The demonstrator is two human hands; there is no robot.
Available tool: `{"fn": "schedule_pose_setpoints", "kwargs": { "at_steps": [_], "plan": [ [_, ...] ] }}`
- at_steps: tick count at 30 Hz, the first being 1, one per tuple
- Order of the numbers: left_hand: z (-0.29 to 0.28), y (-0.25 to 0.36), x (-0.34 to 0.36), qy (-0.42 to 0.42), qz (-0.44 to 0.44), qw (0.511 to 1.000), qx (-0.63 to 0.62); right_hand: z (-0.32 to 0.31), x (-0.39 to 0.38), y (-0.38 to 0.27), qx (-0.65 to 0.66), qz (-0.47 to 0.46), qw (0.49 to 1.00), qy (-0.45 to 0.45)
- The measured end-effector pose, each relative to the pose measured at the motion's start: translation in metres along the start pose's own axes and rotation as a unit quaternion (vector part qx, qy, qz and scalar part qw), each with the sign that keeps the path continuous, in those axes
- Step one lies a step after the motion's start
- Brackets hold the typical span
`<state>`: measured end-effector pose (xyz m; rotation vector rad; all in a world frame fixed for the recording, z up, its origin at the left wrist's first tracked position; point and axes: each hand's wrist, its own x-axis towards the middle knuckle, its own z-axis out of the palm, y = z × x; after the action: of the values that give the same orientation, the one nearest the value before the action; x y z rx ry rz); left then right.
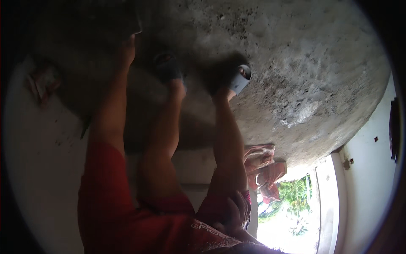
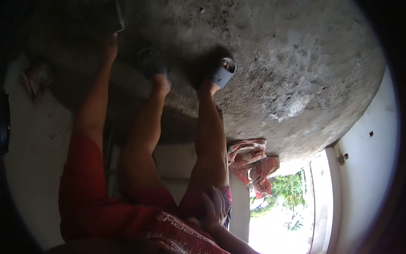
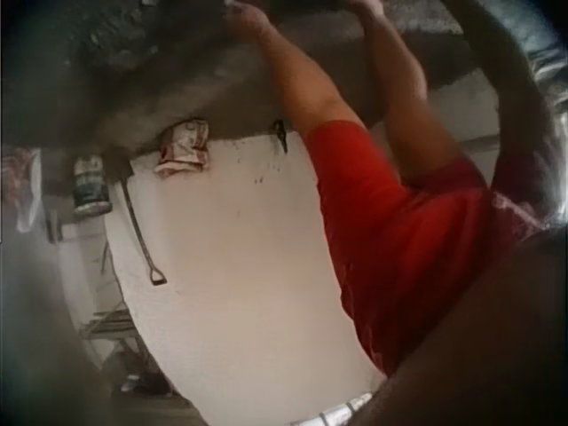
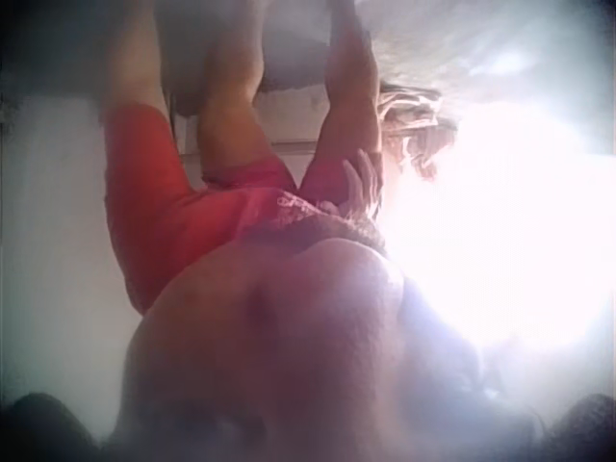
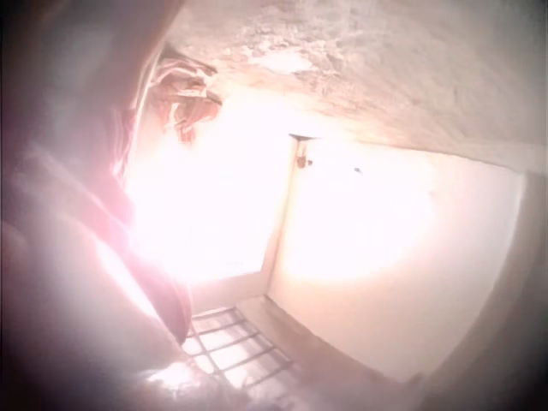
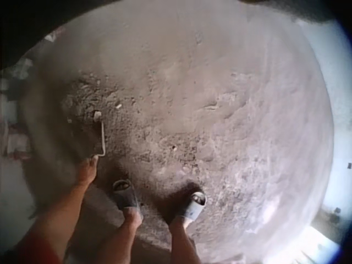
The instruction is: The person scrapes loose concrete and debris from a floor corner using a trowel, then collects additional dry mortar mixture from a bag, applying and spreading it onto the wall and floor joints to patch the concrete surface.
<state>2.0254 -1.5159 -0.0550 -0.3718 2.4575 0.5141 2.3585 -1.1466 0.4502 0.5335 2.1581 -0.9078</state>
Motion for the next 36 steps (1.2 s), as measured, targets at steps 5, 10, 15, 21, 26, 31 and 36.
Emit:
{"fn": "schedule_pose_setpoints", "kwargs": {
  "at_steps": [5, 10, 15, 21, 26, 31, 36],
  "plan": [
    [0.038, 0.094, -0.058, -0.079, 0.01, 0.996, 0.034, 0.0, 0.007, -0.006, -0.008, -0.012, 0.999, -0.031],
    [0.156, 0.195, -0.139, -0.25, 0.254, 0.933, 0.048, 0.006, 0.024, -0.007, -0.02, -0.016, 0.999, -0.038],
    [0.147, 0.156, -0.065, -0.18, 0.258, 0.948, 0.048, 0.006, 0.022, -0.014, -0.016, 0.002, 0.999, -0.042],
    [0.007, 0.008, 0.03, -0.012, 0.2, 0.976, 0.082, 0.006, 0.016, -0.021, 0.002, 0.004, 1.0, -0.023],
    [0.045, 0.101, -0.022, 0.111, 0.114, 0.984, 0.074, 0.001, 0.023, -0.028, 0.0, 0.0, 1.0, -0.026],
    [0.156, 0.257, -0.127, -0.266, 0.208, 0.941, -0.009, -0.004, 0.037, -0.031, -0.018, 0.003, 0.999, -0.041],
    [0.164, 0.223, -0.06, -0.268, 0.16, 0.95, 0.033, -0.005, 0.046, -0.037, -0.033, 0.025, 0.997, -0.061]
  ]
}}
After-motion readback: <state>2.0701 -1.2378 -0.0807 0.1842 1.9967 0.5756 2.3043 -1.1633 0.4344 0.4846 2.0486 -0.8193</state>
